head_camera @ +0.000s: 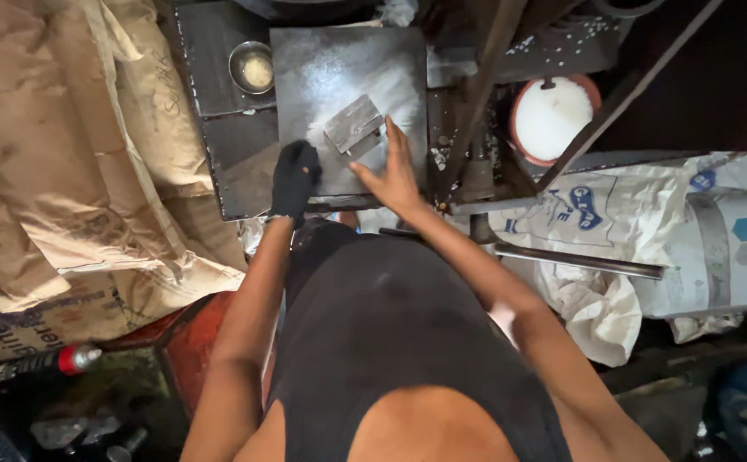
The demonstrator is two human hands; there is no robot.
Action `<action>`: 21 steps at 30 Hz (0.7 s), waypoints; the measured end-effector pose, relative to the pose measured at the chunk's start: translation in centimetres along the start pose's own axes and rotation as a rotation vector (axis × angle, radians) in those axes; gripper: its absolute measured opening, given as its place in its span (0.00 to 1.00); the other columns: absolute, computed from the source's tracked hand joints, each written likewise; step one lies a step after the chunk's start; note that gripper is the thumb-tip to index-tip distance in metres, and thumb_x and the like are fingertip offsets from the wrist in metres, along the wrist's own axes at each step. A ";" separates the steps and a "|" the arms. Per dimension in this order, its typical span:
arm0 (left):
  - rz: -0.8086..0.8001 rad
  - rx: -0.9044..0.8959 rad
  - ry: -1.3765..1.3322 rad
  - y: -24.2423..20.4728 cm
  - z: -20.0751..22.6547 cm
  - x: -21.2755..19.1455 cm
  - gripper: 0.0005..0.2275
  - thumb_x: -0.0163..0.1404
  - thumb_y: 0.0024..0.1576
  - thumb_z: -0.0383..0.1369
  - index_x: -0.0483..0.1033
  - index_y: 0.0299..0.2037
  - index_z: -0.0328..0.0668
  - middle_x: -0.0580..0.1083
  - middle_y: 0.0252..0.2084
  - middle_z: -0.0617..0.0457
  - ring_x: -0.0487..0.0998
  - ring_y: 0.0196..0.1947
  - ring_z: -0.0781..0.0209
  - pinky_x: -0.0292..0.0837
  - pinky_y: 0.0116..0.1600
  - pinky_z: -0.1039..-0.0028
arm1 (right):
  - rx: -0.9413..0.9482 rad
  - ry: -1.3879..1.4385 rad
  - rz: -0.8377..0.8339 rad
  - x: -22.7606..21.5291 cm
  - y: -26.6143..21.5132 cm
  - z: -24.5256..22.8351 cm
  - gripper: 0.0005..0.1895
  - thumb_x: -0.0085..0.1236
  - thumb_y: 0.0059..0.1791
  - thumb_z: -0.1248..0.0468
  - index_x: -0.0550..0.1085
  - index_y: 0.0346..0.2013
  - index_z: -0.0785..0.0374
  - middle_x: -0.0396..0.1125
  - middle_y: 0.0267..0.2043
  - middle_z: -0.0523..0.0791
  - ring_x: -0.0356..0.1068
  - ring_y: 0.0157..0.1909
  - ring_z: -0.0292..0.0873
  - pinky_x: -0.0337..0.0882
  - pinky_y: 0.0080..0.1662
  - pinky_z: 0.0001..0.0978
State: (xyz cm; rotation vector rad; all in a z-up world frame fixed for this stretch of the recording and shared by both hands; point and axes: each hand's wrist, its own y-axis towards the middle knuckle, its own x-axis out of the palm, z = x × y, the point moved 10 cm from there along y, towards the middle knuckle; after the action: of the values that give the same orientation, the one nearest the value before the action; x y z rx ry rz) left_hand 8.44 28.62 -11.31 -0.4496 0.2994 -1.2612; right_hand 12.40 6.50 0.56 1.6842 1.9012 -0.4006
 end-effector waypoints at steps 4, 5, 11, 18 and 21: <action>-0.063 0.030 0.044 -1.2 -2.7 -2.5 0.11 0.54 0.61 0.31 0.76 0.50 0.34 0.77 0.36 0.54 0.75 0.32 0.67 0.73 0.38 0.75 | 0.116 -0.010 0.119 3.3 0.6 2.4 0.64 0.78 0.38 0.53 0.44 0.74 0.69 0.54 0.69 0.63 0.57 0.69 0.64 0.61 0.67 0.51; -0.089 0.053 0.063 -1.6 -3.2 -2.8 0.11 0.54 0.61 0.30 0.77 0.50 0.33 0.77 0.37 0.54 0.76 0.34 0.67 0.74 0.40 0.75 | 0.146 -0.011 0.147 3.5 0.5 3.0 0.63 0.78 0.37 0.53 0.46 0.74 0.68 0.55 0.69 0.62 0.58 0.69 0.63 0.61 0.67 0.51; -0.223 0.134 0.044 -3.5 -4.2 -1.4 0.13 0.54 0.59 0.26 0.75 0.54 0.31 0.77 0.43 0.51 0.78 0.41 0.65 0.77 0.46 0.72 | 0.230 -0.095 0.031 3.1 -1.3 4.6 0.62 0.78 0.35 0.52 0.49 0.72 0.67 0.57 0.67 0.60 0.58 0.67 0.63 0.60 0.66 0.52; -0.467 0.300 0.288 -6.6 1.3 7.8 0.32 0.63 0.54 0.33 0.61 0.66 0.34 0.77 0.50 0.44 0.79 0.45 0.57 0.77 0.48 0.64 | 0.045 0.068 -0.046 -0.8 -2.5 1.4 0.56 0.75 0.40 0.57 0.49 0.73 0.70 0.54 0.70 0.63 0.56 0.71 0.62 0.59 0.68 0.51; -0.203 0.228 0.563 -6.1 2.3 10.5 0.25 0.52 0.58 0.35 0.68 0.68 0.43 0.80 0.42 0.44 0.83 0.35 0.55 0.78 0.44 0.64 | 0.069 0.228 -0.097 -4.3 -3.2 0.1 0.39 0.70 0.49 0.60 0.60 0.67 0.69 0.63 0.63 0.60 0.66 0.62 0.55 0.69 0.60 0.42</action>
State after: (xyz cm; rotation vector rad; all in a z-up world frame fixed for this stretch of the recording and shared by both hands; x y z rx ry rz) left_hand 7.29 17.46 -6.09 0.0839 0.5860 -1.5891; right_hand 9.57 2.40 2.55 1.7499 2.1624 -0.3261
